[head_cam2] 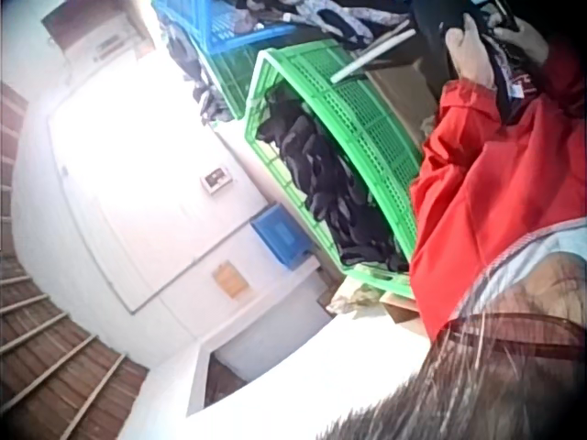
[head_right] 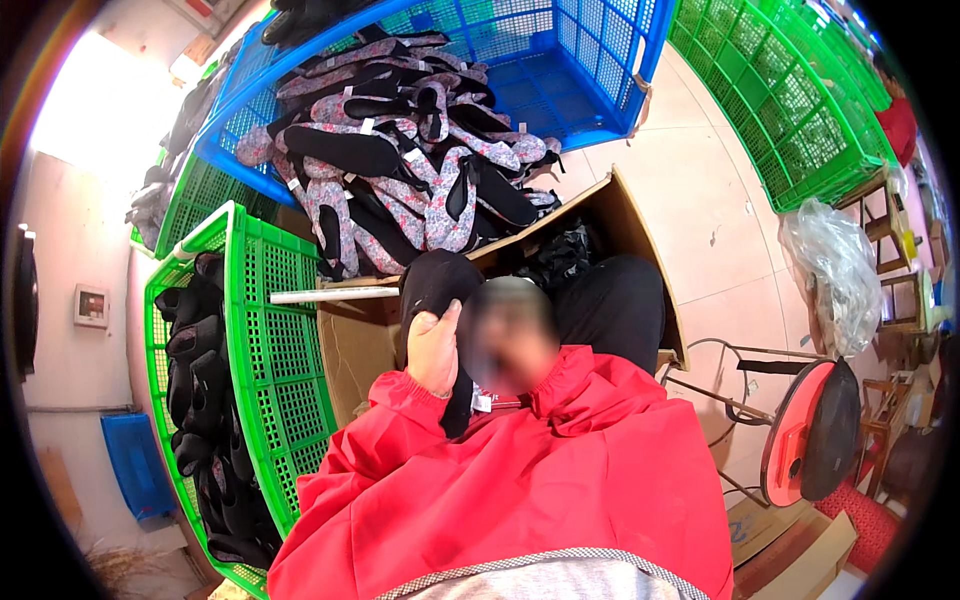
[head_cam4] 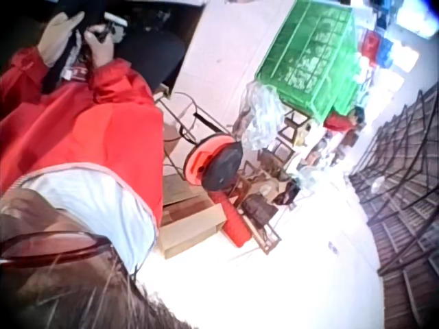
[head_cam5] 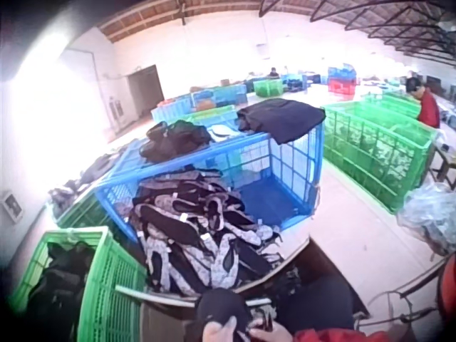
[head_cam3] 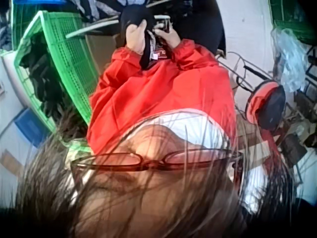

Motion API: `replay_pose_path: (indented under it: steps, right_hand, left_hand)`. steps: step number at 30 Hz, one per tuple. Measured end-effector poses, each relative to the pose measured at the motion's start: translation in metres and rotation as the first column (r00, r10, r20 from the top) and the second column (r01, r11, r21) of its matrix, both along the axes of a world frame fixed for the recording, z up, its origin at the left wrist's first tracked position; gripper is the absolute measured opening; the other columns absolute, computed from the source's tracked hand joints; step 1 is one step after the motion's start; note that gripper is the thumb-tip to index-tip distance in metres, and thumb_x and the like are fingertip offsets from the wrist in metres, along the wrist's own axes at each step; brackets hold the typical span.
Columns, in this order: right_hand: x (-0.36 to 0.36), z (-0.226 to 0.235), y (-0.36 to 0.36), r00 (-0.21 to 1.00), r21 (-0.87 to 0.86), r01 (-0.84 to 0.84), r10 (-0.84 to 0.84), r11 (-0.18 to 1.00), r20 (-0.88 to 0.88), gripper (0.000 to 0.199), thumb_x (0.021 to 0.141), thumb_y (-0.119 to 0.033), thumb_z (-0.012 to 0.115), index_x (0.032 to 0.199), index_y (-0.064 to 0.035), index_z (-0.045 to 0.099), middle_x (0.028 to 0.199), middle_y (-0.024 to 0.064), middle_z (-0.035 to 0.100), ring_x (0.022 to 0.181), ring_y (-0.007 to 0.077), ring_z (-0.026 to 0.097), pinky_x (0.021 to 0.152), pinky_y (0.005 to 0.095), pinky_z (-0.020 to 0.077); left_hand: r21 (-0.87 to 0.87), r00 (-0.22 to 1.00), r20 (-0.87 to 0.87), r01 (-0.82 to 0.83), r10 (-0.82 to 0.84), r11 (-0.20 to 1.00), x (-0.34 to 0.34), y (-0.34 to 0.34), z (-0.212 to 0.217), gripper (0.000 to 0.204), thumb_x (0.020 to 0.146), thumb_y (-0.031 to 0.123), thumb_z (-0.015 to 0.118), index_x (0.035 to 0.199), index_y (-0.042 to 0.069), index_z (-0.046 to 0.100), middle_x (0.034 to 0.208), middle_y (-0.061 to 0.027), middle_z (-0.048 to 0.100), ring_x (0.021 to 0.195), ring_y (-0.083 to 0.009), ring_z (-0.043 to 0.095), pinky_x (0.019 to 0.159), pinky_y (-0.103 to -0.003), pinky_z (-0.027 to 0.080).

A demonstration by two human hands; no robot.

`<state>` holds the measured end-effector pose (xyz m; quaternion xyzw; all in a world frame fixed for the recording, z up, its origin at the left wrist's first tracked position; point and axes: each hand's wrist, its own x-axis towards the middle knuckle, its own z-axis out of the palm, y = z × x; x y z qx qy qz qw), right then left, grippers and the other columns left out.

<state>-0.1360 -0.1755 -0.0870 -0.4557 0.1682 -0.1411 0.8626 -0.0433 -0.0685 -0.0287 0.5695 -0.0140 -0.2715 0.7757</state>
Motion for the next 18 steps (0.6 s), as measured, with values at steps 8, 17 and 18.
replay_pose_path:
  steps: [8, 17, 18]
  right_hand:
    - [-0.01, 0.023, -0.004, 0.962, 0.212, -0.124, 0.169, 0.969, -0.214, 0.025, 0.082, -0.004, 0.073, 0.101, -0.01, 0.058, 0.074, -0.0012, 0.061, 0.046, 0.0043, 0.039, 0.042, 0.0196, 0.0268]
    - [-0.016, 0.01, 0.003, 0.988, 0.035, -0.093, 0.097, 0.995, -0.121, 0.027, 0.079, 0.0, 0.074, 0.086, -0.0096, 0.05, 0.082, -0.0015, 0.058, 0.065, 0.0055, 0.05, 0.062, 0.0202, 0.0423]
    - [-0.017, 0.023, 0.001, 0.994, -0.027, -0.082, 0.08, 0.996, -0.071, 0.027, 0.079, 0.0, 0.073, 0.085, -0.0095, 0.049, 0.08, -0.0019, 0.056, 0.066, 0.0055, 0.051, 0.063, 0.0206, 0.0434]
  left_hand:
    - [0.181, 0.996, 0.015, 0.084, -0.088, 0.98, 0.003, -0.005, -0.039, 0.038, 0.093, 0.014, 0.06, 0.06, 0.006, 0.043, 0.055, 0.0023, 0.041, 0.049, -0.0066, 0.039, 0.044, -0.028, 0.032]
    - [0.173, 0.975, 0.075, 0.193, -0.208, 0.966, 0.002, -0.012, -0.034, 0.011, 0.088, 0.003, 0.058, 0.096, -0.003, 0.061, 0.082, -0.0071, 0.064, 0.067, -0.0136, 0.059, 0.06, -0.028, 0.047]
    - [0.191, 0.972, 0.019, 0.225, -0.233, 0.956, 0.001, -0.013, -0.022, 0.014, 0.087, 0.001, 0.058, 0.099, -0.004, 0.061, 0.085, -0.0075, 0.065, 0.072, -0.0144, 0.061, 0.065, -0.028, 0.049]
